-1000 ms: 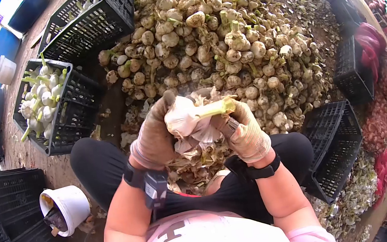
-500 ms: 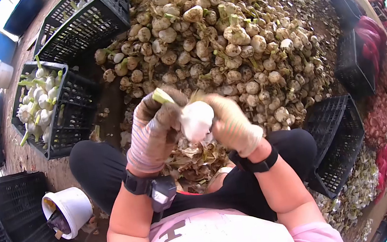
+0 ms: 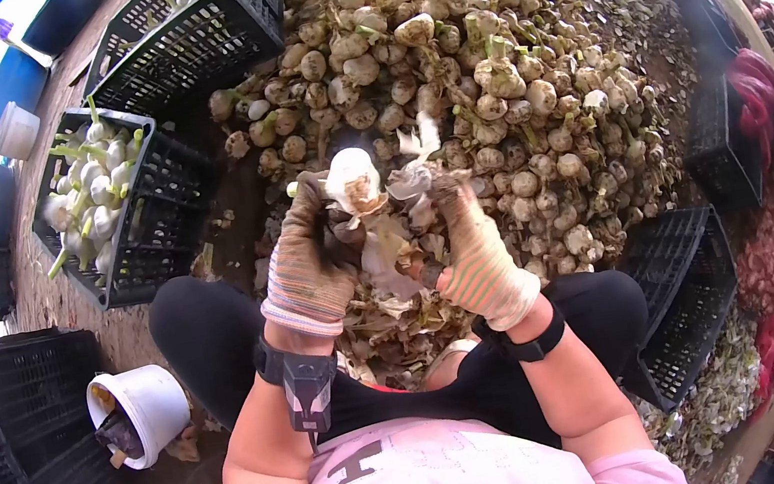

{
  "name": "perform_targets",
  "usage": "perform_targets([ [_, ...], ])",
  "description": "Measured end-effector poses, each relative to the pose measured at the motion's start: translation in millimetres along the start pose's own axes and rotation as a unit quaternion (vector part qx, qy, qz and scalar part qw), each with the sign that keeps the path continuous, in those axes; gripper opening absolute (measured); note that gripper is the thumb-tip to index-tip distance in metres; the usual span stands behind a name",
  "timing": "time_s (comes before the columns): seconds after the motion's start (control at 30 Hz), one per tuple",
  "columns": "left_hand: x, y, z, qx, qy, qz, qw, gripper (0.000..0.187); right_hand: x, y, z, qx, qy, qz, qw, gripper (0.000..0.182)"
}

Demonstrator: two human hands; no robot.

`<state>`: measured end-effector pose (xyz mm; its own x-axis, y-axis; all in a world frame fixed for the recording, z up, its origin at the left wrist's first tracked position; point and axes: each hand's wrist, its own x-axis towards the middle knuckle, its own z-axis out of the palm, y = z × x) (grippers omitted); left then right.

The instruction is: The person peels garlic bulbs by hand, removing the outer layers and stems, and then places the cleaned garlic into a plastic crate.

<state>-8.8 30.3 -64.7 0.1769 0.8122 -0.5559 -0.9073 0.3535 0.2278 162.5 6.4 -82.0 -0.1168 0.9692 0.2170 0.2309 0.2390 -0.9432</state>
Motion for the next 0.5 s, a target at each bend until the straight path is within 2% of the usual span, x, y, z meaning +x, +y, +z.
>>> perform_targets([
  [0.03, -5.4, -4.6, 4.9, 0.039, 0.006, -0.004, 0.999, 0.02, 4.0, -4.0, -1.0, 0.001, -0.002, 0.002, 1.0, 0.059],
  [0.1, -5.0, -10.9, 0.5, 0.08, 0.003, -0.013, 0.997, 0.016, 17.4, -8.0, -7.1, -0.167, 0.031, -0.215, 0.962, 0.061],
  [0.13, -3.7, -14.0, -1.6, 0.081, 0.002, -0.017, 0.997, 0.016, 17.6, -6.5, -9.2, -0.169, 0.033, -0.214, 0.961, 0.061],
  [0.2, -3.3, -19.8, -3.9, 0.12, 0.009, 0.067, 0.99, 0.013, 18.2, -1.9, -12.9, -0.113, -0.075, -0.2, 0.97, 0.063],
  [0.23, -6.2, -19.2, -5.7, 0.153, -0.017, 0.085, 0.985, 0.012, 20.8, -0.1, -15.1, -0.088, -0.121, -0.179, 0.972, 0.05],
  [0.27, -8.2, -18.6, -3.6, 0.153, -0.015, 0.084, 0.985, 0.012, 17.6, -5.5, -10.0, -0.087, -0.122, -0.178, 0.973, 0.05],
  [0.3, -10.7, -17.7, 0.2, 0.158, -0.003, 0.093, 0.983, 0.012, 12.3, -16.0, -1.1, 0.185, -0.062, 0.012, 0.981, 0.042],
  [0.33, -12.1, -16.9, 1.8, 0.164, 0.008, 0.103, 0.981, 0.013, 9.5, -21.8, 4.1, 0.435, 0.005, 0.2, 0.878, 0.035],
  [0.37, -12.1, -16.0, -3.4, 0.162, -0.028, 0.096, 0.982, 0.015, 13.9, -18.2, 4.7, 0.531, -0.014, 0.188, 0.826, 0.028],
  [0.4, -8.8, -15.3, -9.3, 0.161, -0.028, 0.097, 0.982, 0.015, 12.2, -8.7, 5.5, 0.554, -0.01, 0.191, 0.81, 0.037],
  [0.43, -4.6, -14.7, -15.3, 0.149, -0.042, 0.094, 0.983, 0.016, 9.9, -7.1, 6.7, 0.554, -0.011, 0.19, 0.81, 0.037],
  [0.5, -2.3, -15.4, -16.2, 0.12, -0.053, 0.108, 0.986, 0.017, 6.8, -9.6, 9.7, 0.471, 0.009, 0.147, 0.87, 0.053],
])
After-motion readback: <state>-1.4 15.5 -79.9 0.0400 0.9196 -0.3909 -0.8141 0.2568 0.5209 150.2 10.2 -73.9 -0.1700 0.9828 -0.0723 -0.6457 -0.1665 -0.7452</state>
